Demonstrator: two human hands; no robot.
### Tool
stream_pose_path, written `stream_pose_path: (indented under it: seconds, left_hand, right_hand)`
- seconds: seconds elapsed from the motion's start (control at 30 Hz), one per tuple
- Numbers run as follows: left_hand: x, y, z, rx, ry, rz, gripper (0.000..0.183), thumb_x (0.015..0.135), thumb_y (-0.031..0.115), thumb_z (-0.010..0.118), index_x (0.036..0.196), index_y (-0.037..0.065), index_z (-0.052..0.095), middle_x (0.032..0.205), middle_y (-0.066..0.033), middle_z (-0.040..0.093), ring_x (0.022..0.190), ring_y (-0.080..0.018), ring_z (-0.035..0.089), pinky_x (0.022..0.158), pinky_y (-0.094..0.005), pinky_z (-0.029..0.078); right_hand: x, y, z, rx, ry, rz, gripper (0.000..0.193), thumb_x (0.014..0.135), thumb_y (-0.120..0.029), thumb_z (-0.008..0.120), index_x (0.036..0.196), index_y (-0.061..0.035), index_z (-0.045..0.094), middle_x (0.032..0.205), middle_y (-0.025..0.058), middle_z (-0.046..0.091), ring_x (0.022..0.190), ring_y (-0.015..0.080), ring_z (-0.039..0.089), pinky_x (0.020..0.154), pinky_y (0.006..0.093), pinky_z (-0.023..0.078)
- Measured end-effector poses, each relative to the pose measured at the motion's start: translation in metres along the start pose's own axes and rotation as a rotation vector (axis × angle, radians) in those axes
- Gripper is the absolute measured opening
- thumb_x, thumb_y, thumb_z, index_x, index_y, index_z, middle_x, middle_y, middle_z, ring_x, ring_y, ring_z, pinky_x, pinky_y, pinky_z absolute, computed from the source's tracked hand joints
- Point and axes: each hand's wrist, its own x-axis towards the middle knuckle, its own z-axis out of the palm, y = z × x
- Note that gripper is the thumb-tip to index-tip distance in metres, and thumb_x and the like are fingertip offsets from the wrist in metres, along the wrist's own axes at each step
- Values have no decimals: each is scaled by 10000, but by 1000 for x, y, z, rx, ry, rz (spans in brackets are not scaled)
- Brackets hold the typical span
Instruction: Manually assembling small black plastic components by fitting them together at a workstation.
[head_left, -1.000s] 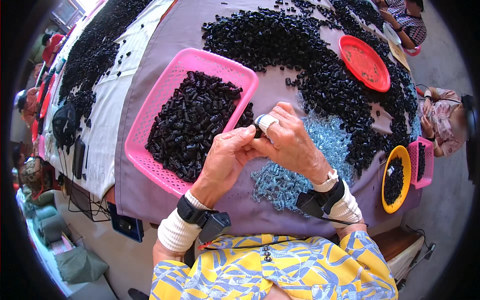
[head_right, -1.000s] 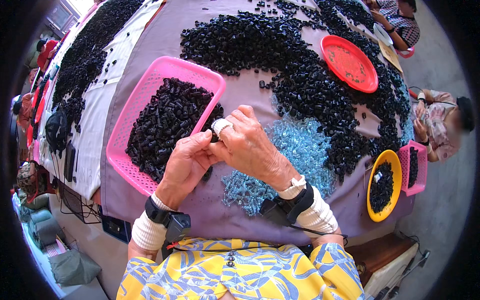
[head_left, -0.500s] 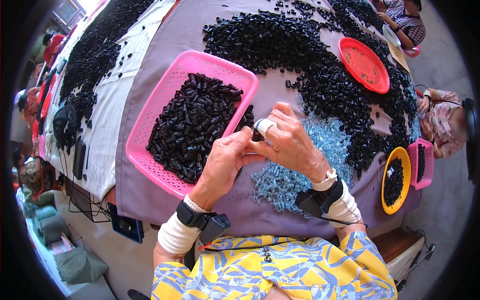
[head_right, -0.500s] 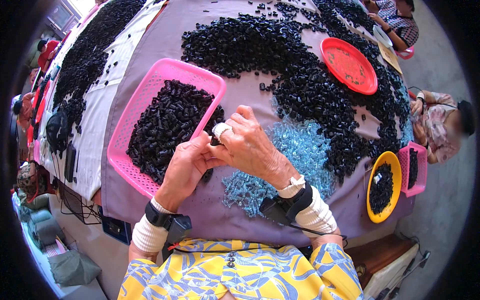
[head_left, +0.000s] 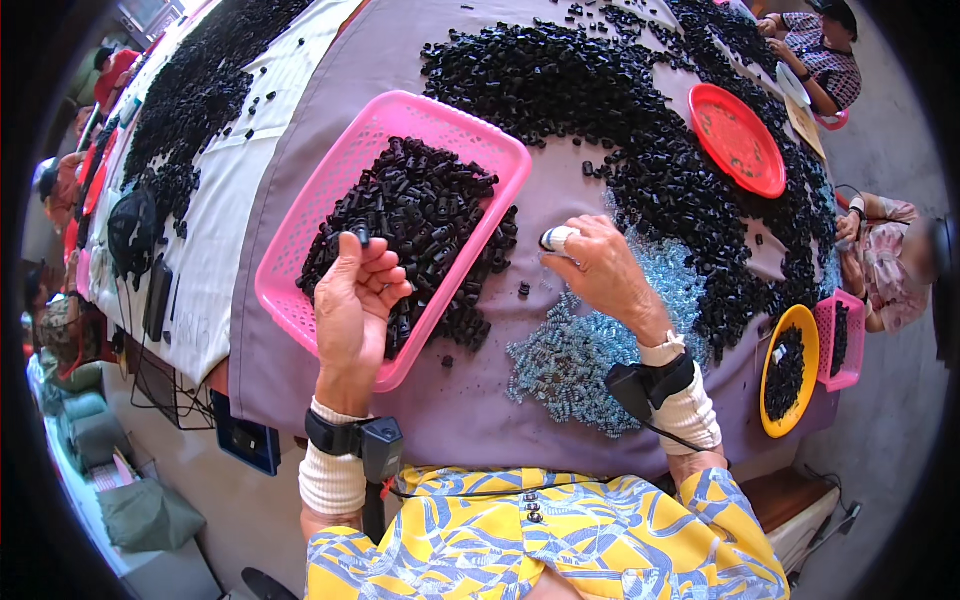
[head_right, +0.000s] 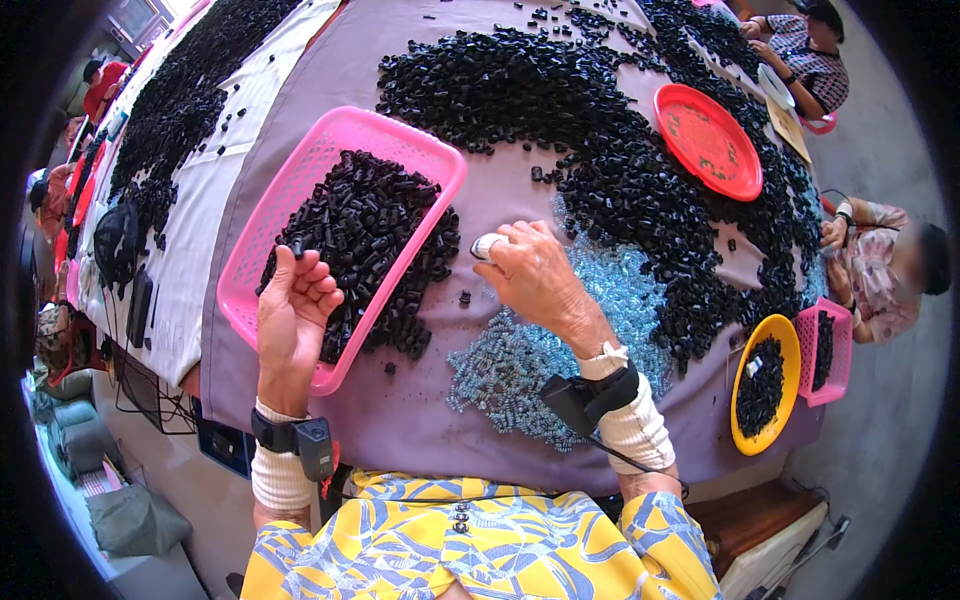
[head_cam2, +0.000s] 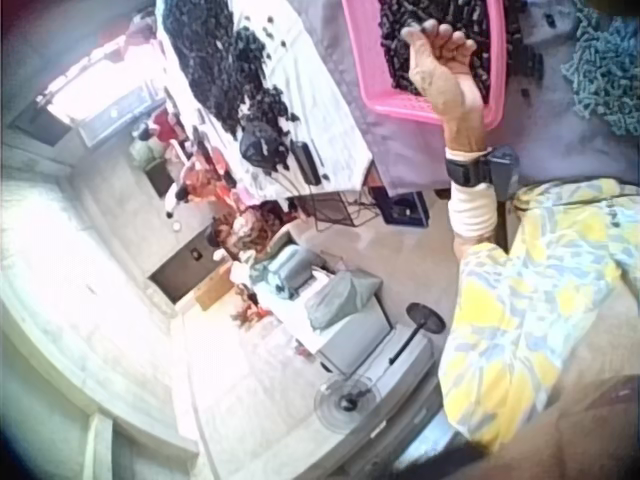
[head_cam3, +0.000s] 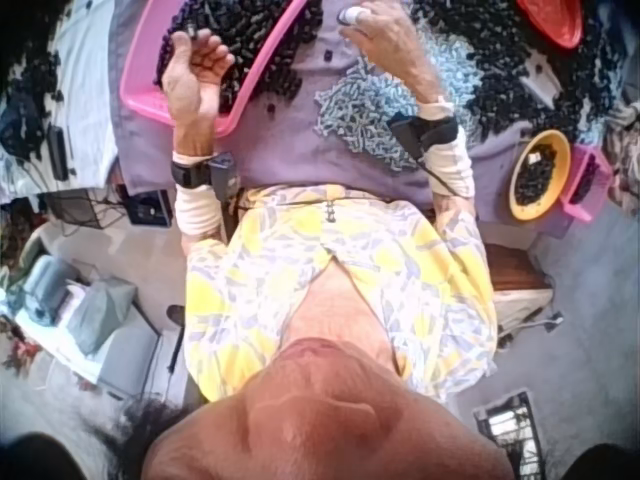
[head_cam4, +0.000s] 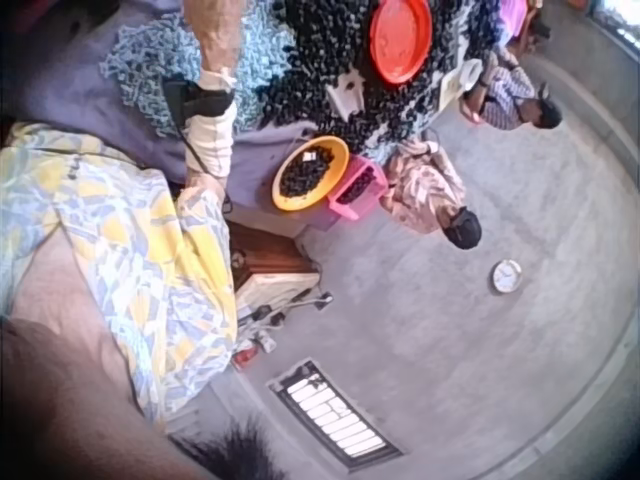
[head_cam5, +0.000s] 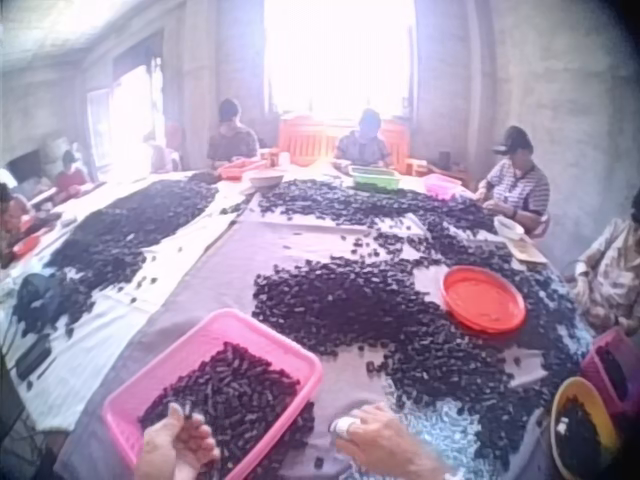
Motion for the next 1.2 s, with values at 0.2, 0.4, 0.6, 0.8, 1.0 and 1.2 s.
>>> stream_pose_path:
  seconds: [0.2,0.4,0.6,0.8,1.0,1.2]
  left_hand:
    - [-5,2,-3,15,-55,-19,328,929,341,541,899,25,621,767,-66,637,672,-152,627,616,-293,539]
    - [-17,-6,15,123,-131,-47,200,943,202,524,908,26,613,780,-64,634,694,-149,629,650,-295,540]
    - [-29,-12,36,174,-240,-56,160,916,162,577,945,14,631,814,-61,645,696,-109,617,655,-241,525]
    - [-29,-22,57,350,-319,-55,225,923,184,570,1058,4,589,879,-69,645,737,-118,627,680,-261,530]
    - [-21,-24,60,362,-407,-124,239,898,174,615,1056,-4,599,861,-32,639,737,-77,594,666,-219,501]
    - [-18,-25,54,245,-412,-157,221,889,136,618,1059,-4,607,880,-50,647,742,-111,628,694,-246,528]
  right_hand:
    - [6,-4,36,-3,-18,-104,58,751,-105,612,802,-77,613,770,69,563,798,249,545,736,369,397]
    - [13,-8,59,-162,-75,-160,222,676,-134,716,863,-101,600,826,44,549,854,239,525,796,374,391]
    - [8,-4,39,-11,-74,-120,150,712,-125,680,814,-60,592,776,81,590,838,261,551,772,392,397]
    - [15,-30,-21,337,-26,-10,225,694,-120,711,858,-10,602,794,129,606,839,320,571,741,394,457]
    - [36,-46,-34,262,65,-365,316,613,-143,776,813,-21,565,730,100,561,663,295,558,576,347,455]
    - [29,-24,-41,551,-5,46,169,694,-130,695,802,-53,591,754,105,574,761,311,562,685,407,447]
